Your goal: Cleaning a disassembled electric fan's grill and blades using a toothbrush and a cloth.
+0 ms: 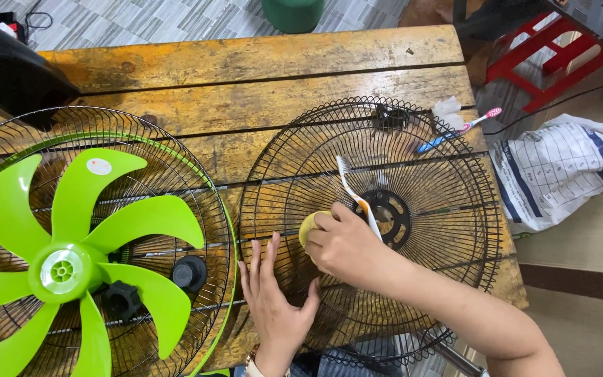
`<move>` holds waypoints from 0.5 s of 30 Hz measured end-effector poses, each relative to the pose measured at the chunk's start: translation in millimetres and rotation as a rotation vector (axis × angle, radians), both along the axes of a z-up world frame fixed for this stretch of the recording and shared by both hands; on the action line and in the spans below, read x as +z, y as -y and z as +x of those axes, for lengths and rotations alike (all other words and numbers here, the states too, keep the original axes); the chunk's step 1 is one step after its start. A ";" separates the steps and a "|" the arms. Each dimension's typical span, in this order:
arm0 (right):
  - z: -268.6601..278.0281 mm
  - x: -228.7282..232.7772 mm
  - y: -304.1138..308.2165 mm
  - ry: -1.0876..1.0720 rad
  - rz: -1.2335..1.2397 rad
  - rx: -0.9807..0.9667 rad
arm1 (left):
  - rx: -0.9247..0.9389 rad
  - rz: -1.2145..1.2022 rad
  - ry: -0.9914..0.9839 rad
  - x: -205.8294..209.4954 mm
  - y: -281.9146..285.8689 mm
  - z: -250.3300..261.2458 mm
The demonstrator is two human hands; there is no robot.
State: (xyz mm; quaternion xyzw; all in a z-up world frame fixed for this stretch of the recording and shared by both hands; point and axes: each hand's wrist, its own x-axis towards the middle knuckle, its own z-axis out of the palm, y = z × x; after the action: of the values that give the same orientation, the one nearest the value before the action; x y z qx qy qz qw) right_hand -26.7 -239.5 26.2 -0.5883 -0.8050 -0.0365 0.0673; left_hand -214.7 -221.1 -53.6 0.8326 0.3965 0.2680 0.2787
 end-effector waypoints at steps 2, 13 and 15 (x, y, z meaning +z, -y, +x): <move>1.2 1.7 0.3 0.022 -0.013 -0.002 | 0.004 0.001 0.004 -1.2 -0.5 0.0; 11.7 4.1 4.2 0.050 -0.034 -0.068 | 0.006 0.007 0.007 2.1 -0.9 1.0; 16.3 3.2 5.6 0.036 -0.069 -0.073 | 0.004 0.001 0.001 1.9 -1.2 0.9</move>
State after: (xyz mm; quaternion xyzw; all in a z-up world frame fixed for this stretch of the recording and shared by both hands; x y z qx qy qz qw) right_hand -10.4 -245.2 29.5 -0.6185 -0.7849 -0.0216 0.0309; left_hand -213.8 -219.9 -51.7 0.8317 0.3981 0.2693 0.2779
